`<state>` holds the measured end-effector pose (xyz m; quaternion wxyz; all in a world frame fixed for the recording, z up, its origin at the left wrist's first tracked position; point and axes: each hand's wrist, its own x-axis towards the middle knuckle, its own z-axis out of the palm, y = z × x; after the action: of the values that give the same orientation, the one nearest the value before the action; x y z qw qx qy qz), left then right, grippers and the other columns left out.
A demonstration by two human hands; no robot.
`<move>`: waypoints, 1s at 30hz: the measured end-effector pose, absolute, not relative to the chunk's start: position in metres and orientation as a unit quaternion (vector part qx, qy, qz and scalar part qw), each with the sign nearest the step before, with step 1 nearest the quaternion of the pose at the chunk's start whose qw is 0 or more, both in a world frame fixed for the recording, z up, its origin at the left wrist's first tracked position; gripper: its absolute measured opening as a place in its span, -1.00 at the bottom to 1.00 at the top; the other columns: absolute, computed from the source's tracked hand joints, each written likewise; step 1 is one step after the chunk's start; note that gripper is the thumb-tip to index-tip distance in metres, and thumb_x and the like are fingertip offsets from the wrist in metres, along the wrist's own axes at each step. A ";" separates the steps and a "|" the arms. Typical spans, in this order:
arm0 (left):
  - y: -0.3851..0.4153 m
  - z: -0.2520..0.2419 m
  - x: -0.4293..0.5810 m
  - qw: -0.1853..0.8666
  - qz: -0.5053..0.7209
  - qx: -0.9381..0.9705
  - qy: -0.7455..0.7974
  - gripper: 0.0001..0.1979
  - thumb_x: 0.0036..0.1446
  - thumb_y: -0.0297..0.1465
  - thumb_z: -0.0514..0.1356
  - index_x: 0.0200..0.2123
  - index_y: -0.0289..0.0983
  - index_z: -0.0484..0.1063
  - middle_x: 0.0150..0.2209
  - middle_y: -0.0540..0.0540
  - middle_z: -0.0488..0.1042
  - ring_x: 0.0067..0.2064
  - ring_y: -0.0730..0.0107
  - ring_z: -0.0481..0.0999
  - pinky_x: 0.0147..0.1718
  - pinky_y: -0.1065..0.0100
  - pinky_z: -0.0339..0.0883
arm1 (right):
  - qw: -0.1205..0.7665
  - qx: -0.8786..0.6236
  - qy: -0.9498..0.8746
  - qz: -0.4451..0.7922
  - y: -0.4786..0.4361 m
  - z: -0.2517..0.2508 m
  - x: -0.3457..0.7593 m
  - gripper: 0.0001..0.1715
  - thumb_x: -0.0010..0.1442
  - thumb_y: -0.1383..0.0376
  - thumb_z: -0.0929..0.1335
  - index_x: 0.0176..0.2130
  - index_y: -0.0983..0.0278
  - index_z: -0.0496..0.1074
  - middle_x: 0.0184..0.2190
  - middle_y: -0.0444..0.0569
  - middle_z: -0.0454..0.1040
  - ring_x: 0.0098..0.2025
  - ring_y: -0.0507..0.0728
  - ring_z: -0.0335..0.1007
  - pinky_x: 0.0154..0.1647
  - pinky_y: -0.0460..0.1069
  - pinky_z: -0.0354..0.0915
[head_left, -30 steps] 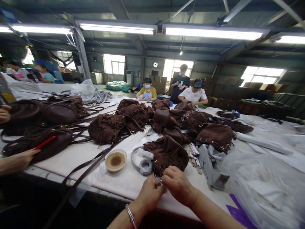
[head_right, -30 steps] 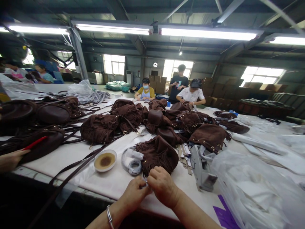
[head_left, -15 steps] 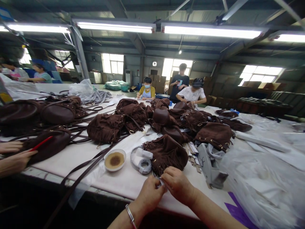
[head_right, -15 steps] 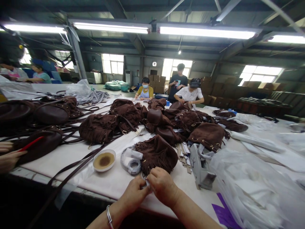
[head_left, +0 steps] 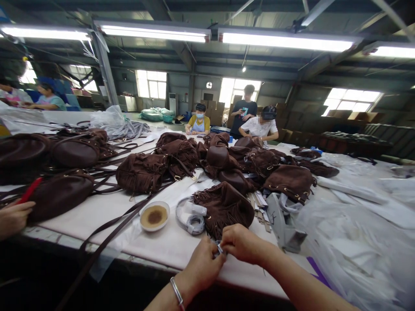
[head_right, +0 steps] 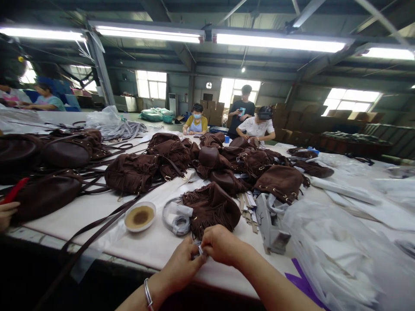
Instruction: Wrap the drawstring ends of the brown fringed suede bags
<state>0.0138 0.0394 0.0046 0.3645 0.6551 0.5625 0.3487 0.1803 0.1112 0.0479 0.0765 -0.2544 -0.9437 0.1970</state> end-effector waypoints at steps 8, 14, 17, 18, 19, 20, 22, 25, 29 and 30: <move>0.039 0.002 0.007 0.324 0.337 0.686 0.557 -0.75 0.14 -0.25 0.18 -0.31 -0.24 0.62 -0.15 -0.19 0.49 -0.08 0.13 0.44 -0.06 0.23 0.31 | 0.018 -0.269 -0.953 0.136 0.114 0.056 0.170 -0.83 0.09 0.44 0.38 -0.32 0.25 0.58 -0.28 -0.07 0.51 -0.26 0.07 0.39 -0.34 -0.08 0.15; 0.038 0.003 0.007 0.314 0.330 0.700 0.550 -0.77 0.17 -0.30 0.16 -0.28 -0.24 0.61 -0.12 -0.20 0.48 -0.05 0.12 0.43 -0.02 0.20 0.29 | -0.014 -0.257 -0.965 0.050 0.103 0.050 0.169 -0.87 0.07 0.45 0.37 -0.36 0.27 0.53 -0.33 -0.05 0.50 -0.26 0.11 0.35 -0.32 -0.02 0.15; 0.038 0.008 0.006 0.330 0.352 0.714 0.506 -0.78 0.20 -0.32 0.14 -0.29 -0.24 0.59 -0.13 -0.17 0.53 -0.07 0.17 0.45 -0.01 0.24 0.28 | 0.014 -0.272 -0.962 -0.004 0.094 0.041 0.167 -0.88 0.07 0.46 0.37 -0.33 0.30 0.50 -0.30 0.01 0.49 -0.25 0.16 0.33 -0.25 0.03 0.19; 0.039 0.009 0.006 0.340 0.355 0.719 0.491 -0.77 0.21 -0.32 0.13 -0.29 -0.25 0.58 -0.17 -0.15 0.55 -0.11 0.19 0.46 -0.05 0.26 0.29 | 0.031 -0.276 -0.960 -0.022 0.091 0.037 0.166 -0.88 0.09 0.47 0.36 -0.34 0.31 0.49 -0.30 0.03 0.49 -0.25 0.17 0.31 -0.24 0.05 0.19; 0.040 0.010 0.005 0.349 0.356 0.721 0.482 -0.77 0.21 -0.31 0.13 -0.31 -0.26 0.57 -0.23 -0.13 0.56 -0.17 0.23 0.46 -0.10 0.28 0.30 | 0.051 -0.277 -0.959 -0.039 0.089 0.034 0.166 -0.89 0.10 0.47 0.35 -0.35 0.31 0.48 -0.30 0.04 0.49 -0.26 0.18 0.30 -0.24 0.06 0.19; 0.041 0.010 0.004 0.359 0.353 0.720 0.478 -0.76 0.21 -0.30 0.13 -0.35 -0.27 0.55 -0.29 -0.10 0.56 -0.24 0.26 0.45 -0.16 0.31 0.30 | 0.073 -0.276 -0.957 -0.055 0.087 0.029 0.167 -0.89 0.12 0.48 0.35 -0.36 0.31 0.47 -0.32 0.05 0.48 -0.28 0.18 0.28 -0.25 0.07 0.19; 0.043 0.009 0.003 0.373 0.346 0.713 0.483 -0.75 0.17 -0.28 0.15 -0.44 -0.28 0.52 -0.41 -0.05 0.51 -0.33 0.32 0.40 -0.27 0.34 0.27 | 0.123 -0.273 -0.950 -0.082 0.084 0.021 0.169 -0.85 0.16 0.49 0.33 -0.39 0.29 0.45 -0.35 0.04 0.45 -0.31 0.18 0.24 -0.27 0.07 0.18; 0.046 0.004 0.001 0.384 0.352 0.689 0.504 -0.71 0.11 -0.23 0.19 -0.56 -0.28 0.42 -0.52 0.01 0.40 -0.36 0.36 0.32 -0.36 0.38 0.17 | 0.210 -0.277 -0.933 -0.091 0.079 0.009 0.173 -0.80 0.22 0.48 0.30 -0.41 0.28 0.41 -0.40 0.02 0.41 -0.34 0.18 0.21 -0.31 0.07 0.19; 0.048 -0.001 0.000 0.444 0.347 0.637 0.526 -0.61 0.04 -0.14 0.21 -0.65 -0.25 0.24 -0.60 0.08 0.19 -0.46 0.46 0.16 -0.48 0.38 -0.01 | 0.296 -0.249 -0.922 -0.023 0.072 0.001 0.181 -0.74 0.30 0.49 0.21 -0.19 0.33 0.46 -0.35 0.05 0.44 -0.29 0.19 0.27 -0.27 0.07 0.31; 0.048 -0.002 0.000 0.471 0.339 0.619 0.530 -0.61 0.03 -0.14 0.21 -0.65 -0.24 0.21 -0.62 0.10 0.14 -0.49 0.49 0.12 -0.50 0.38 -0.05 | 0.306 -0.232 -0.923 -0.005 0.071 0.001 0.183 -0.70 0.31 0.49 0.20 -0.09 0.35 0.45 -0.31 0.08 0.46 -0.26 0.19 0.30 -0.23 0.08 0.35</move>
<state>0.0002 0.0477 -0.0021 0.4706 0.6192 0.5296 0.3386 0.1833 0.0708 0.0006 0.3062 -0.2321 -0.9232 -0.0055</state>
